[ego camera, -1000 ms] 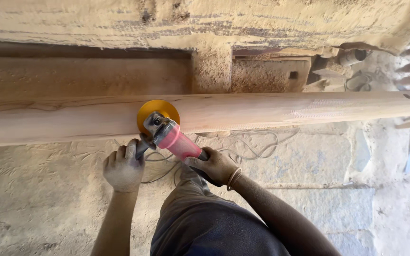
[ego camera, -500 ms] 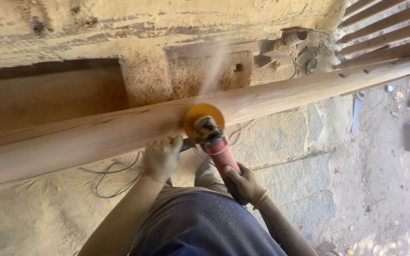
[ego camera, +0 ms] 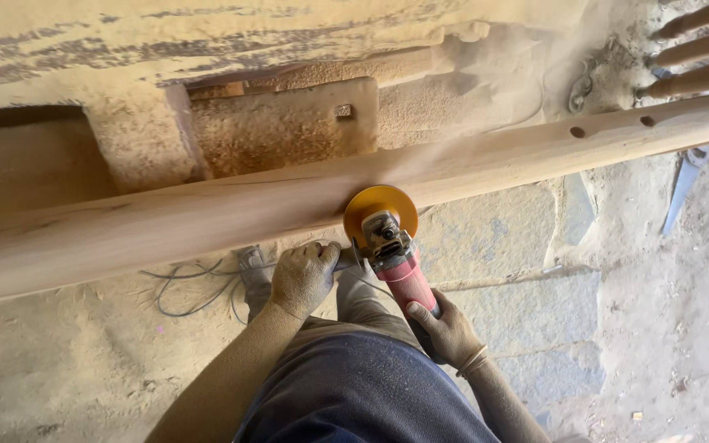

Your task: The person uses a handheld power sander to smooth the surface of a long, cylindrical wooden log. They move the tool back and forth along the length of the log, which is supported horizontally on a workbench. The person wears gloves and maintains a steady pace while sanding the wood.

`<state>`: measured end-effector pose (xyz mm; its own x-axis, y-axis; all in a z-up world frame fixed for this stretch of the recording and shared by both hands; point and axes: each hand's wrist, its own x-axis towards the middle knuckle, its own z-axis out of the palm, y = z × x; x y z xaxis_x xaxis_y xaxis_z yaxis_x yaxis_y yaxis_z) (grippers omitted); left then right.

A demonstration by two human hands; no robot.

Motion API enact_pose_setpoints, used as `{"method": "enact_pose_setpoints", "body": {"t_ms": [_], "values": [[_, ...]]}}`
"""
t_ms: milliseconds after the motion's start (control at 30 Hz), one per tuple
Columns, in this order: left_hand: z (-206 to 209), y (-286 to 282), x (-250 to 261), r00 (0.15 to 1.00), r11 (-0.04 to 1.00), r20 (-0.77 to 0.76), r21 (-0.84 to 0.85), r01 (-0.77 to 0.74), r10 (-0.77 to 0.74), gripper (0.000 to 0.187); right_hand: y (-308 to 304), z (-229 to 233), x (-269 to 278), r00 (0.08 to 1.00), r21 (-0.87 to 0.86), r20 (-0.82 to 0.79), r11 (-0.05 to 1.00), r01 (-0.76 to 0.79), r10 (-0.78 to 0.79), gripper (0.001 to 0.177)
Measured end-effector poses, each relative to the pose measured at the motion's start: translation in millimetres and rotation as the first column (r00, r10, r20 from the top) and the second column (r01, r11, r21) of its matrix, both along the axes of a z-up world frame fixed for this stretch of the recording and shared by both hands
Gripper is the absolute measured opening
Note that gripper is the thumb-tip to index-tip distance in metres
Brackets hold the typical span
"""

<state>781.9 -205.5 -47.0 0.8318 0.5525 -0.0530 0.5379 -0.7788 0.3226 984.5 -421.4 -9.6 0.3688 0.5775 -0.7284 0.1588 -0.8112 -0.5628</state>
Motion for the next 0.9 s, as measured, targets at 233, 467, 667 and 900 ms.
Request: {"method": "enact_pose_setpoints", "body": {"t_ms": [233,467,667,900], "values": [[-5.2,-17.3,104.6,0.994,0.993,-0.070,0.077,0.088,-0.083,0.020,-33.1,-12.8,84.1,0.966,-0.029,-0.122,0.973,0.227,-0.229,0.077],[-27.1,-8.5,238.2,0.951,0.955,0.088,0.056,0.291,-0.295,0.025,-64.9,-20.7,159.3,0.789,-0.025,-0.313,0.835,0.549,-0.528,0.064],[-18.8,-8.6,320.0,0.958,0.958,0.100,0.134,0.254,-0.268,0.006,-52.6,6.6,190.6,0.721,-0.013,-0.332,0.767,0.642,-0.609,0.067],[-15.1,26.0,214.8,0.966,0.971,0.163,-0.097,0.220,-0.203,0.028,-13.7,25.6,126.0,0.831,-0.022,-0.260,0.864,0.503,-0.491,0.067]]}}
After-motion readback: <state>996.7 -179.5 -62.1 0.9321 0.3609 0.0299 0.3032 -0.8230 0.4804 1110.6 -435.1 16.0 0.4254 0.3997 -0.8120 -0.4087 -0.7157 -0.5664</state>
